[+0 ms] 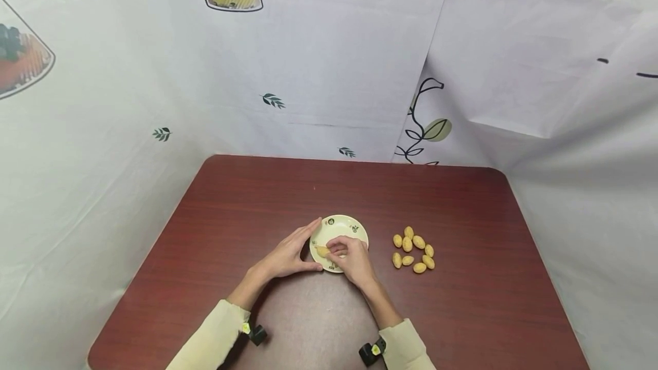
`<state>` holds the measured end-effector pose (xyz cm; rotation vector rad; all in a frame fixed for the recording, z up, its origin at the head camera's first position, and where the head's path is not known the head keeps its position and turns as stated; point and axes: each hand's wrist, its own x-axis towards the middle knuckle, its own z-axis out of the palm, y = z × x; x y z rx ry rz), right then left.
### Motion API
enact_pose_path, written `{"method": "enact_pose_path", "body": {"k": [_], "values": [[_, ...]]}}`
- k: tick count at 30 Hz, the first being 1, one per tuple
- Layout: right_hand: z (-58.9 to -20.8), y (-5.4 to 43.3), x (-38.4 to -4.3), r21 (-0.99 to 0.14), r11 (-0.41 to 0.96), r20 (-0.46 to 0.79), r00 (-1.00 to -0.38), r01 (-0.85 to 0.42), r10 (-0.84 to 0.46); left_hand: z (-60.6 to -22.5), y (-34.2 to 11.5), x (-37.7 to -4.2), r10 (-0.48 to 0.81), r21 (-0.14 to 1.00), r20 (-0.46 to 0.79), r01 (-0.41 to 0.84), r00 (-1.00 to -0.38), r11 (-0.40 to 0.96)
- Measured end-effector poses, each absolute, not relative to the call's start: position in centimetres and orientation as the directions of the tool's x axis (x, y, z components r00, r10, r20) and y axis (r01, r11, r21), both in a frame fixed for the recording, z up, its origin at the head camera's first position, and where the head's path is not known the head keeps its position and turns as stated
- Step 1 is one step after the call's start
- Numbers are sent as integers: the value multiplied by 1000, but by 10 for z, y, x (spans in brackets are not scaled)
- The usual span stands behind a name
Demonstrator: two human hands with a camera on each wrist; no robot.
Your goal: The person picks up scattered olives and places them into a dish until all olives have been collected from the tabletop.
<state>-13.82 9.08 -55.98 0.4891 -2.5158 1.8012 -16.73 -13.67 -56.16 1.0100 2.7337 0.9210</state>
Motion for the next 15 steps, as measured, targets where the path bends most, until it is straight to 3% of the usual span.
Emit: {"method": "enact_pose_path", "body": {"k": [15], "values": [[-561, 92, -140, -926, 300, 169, -962, -229, -214, -559, -137, -166, 619, 565, 113, 563, -778, 604]]}}
